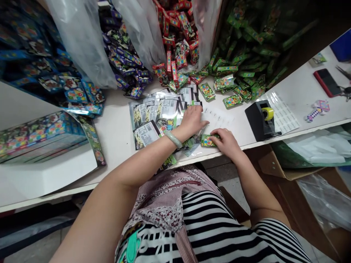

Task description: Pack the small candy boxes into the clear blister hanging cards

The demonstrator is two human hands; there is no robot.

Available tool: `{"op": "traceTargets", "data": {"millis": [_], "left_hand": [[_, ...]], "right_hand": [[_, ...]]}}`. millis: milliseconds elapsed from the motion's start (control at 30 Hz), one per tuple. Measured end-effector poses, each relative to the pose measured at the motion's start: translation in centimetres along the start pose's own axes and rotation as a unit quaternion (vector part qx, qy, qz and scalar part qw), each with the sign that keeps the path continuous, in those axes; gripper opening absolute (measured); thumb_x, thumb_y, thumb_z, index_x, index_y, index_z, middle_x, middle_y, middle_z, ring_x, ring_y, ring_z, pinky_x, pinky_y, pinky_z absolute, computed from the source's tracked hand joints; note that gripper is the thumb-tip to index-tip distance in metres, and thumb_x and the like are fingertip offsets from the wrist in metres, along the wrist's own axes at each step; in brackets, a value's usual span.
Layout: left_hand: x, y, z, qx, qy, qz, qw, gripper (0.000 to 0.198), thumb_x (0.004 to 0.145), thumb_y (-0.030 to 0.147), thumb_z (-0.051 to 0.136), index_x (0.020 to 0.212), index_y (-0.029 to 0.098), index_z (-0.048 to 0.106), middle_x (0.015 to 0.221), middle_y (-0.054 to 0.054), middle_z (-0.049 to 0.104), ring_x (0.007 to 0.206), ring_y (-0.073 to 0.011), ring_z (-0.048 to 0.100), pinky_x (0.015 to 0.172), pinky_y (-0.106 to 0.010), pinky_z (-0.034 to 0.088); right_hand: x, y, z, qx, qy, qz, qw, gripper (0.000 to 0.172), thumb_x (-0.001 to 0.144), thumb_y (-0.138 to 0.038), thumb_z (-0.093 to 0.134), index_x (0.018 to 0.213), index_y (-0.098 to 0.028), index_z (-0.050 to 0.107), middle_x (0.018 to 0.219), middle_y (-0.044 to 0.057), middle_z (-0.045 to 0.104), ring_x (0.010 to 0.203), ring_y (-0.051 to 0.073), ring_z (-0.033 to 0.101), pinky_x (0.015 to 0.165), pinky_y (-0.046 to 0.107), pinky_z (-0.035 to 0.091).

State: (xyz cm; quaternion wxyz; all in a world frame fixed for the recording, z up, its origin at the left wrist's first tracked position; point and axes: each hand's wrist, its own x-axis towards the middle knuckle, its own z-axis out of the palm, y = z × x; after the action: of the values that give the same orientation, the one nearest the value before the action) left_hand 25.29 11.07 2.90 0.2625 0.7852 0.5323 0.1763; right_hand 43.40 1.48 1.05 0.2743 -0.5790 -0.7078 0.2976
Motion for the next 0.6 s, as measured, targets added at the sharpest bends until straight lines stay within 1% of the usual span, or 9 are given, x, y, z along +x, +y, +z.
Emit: {"op": "traceTargets", "data": {"millis": [100, 167, 233, 300, 367, 433, 467, 533, 600], "left_hand": [[1.4, 0.1, 0.5, -0.03, 0.018, -0.013, 0.999, 0.036, 0.076, 0.018, 0.078, 0.103, 0.015, 0.054, 0.111, -0.015, 0.062, 0.113, -0.0338, 0.054, 0.098, -0.045, 0.041], [2.4, 0.0, 0.8, -0.067, 0.013, -0.029, 0.997, 0.036, 0.073, 0.009, 0.076, 0.1, 0.017, 0.054, 0.097, -0.01, 0.062, 0.104, -0.0302, 0.056, 0.093, -0.042, 0.042], [3.0, 0.0, 1.1, -0.137, 0.006, -0.054, 0.989, 0.036, 0.07, 0.001, 0.071, 0.096, 0.018, 0.053, 0.081, -0.002, 0.057, 0.089, -0.0245, 0.058, 0.084, -0.037, 0.042], [3.1, -0.1, 1.2, -0.244, -0.001, -0.076, 0.967, 0.036, 0.07, -0.002, 0.067, 0.093, 0.02, 0.051, 0.07, 0.004, 0.05, 0.074, -0.0183, 0.054, 0.075, -0.032, 0.041], [2.8, -0.3, 1.2, -0.354, -0.004, -0.08, 0.932, 0.035, 0.069, -0.002, 0.066, 0.089, 0.021, 0.048, 0.069, 0.006, 0.047, 0.066, -0.0137, 0.05, 0.069, -0.028, 0.038], [2.4, -0.5, 1.0, -0.417, 0.004, -0.077, 0.905, 0.034, 0.068, -0.001, 0.066, 0.084, 0.021, 0.046, 0.071, 0.007, 0.048, 0.065, -0.0109, 0.048, 0.067, -0.024, 0.037], [2.1, -0.7, 0.9, -0.431, 0.012, -0.075, 0.899, 0.033, 0.068, -0.001, 0.066, 0.081, 0.021, 0.045, 0.072, 0.007, 0.049, 0.065, -0.0099, 0.048, 0.066, -0.023, 0.037], [1.7, -1.0, 0.8, -0.438, 0.029, -0.066, 0.896, 0.031, 0.067, 0.0, 0.066, 0.075, 0.02, 0.043, 0.071, 0.007, 0.049, 0.065, -0.0086, 0.047, 0.065, -0.022, 0.037], [1.4, -1.2, 0.6, -0.437, 0.042, -0.052, 0.897, 0.026, 0.067, 0.001, 0.064, 0.072, 0.019, 0.046, 0.069, 0.007, 0.049, 0.065, -0.0085, 0.047, 0.066, -0.022, 0.038]], "right_hand": [[-0.1, 0.9, 0.0, -0.015, 0.048, -0.007, 0.999, 0.015, 0.087, -0.034, 0.065, 0.097, -0.023, 0.067, 0.099, 0.009, 0.071, 0.096, 0.027, 0.063, 0.09, 0.046, 0.048], [-0.2, 2.2, -0.7, -0.004, 0.106, 0.032, 0.994, 0.024, 0.087, -0.037, 0.063, 0.105, -0.021, 0.066, 0.101, 0.01, 0.068, 0.091, 0.026, 0.063, 0.088, 0.045, 0.051], [-0.3, 3.6, -1.6, -0.016, 0.16, 0.08, 0.984, 0.037, 0.085, -0.039, 0.063, 0.116, -0.019, 0.063, 0.103, 0.011, 0.066, 0.087, 0.025, 0.062, 0.084, 0.045, 0.053], [-0.4, 4.6, -2.3, -0.035, 0.19, 0.108, 0.975, 0.049, 0.082, -0.039, 0.065, 0.126, -0.017, 0.058, 0.108, 0.014, 0.064, 0.086, 0.025, 0.061, 0.084, 0.046, 0.054], [-0.2, 5.1, -2.7, -0.035, 0.195, 0.115, 0.973, 0.057, 0.081, -0.038, 0.065, 0.132, -0.018, 0.053, 0.112, 0.014, 0.063, 0.086, 0.024, 0.061, 0.085, 0.047, 0.053], [0.2, 5.2, -2.6, -0.009, 0.182, 0.122, 0.976, 0.059, 0.082, -0.039, 0.064, 0.135, -0.019, 0.05, 0.108, 0.012, 0.064, 0.083, 0.023, 0.061, 0.085, 0.046, 0.053], [0.5, 5.1, -2.5, 0.011, 0.176, 0.127, 0.976, 0.057, 0.082, -0.039, 0.063, 0.134, -0.02, 0.05, 0.104, 0.009, 0.064, 0.081, 0.022, 0.062, 0.084, 0.045, 0.053], [1.2, 5.0, -2.2, 0.066, 0.176, 0.133, 0.973, 0.049, 0.083, -0.04, 0.061, 0.128, -0.021, 0.051, 0.092, 0.004, 0.063, 0.076, 0.02, 0.061, 0.079, 0.041, 0.052], [2.0, 4.8, -1.9, 0.123, 0.196, 0.125, 0.965, 0.037, 0.083, -0.039, 0.06, 0.115, -0.024, 0.053, 0.082, 0.0, 0.058, 0.071, 0.018, 0.059, 0.071, 0.035, 0.051]]}}
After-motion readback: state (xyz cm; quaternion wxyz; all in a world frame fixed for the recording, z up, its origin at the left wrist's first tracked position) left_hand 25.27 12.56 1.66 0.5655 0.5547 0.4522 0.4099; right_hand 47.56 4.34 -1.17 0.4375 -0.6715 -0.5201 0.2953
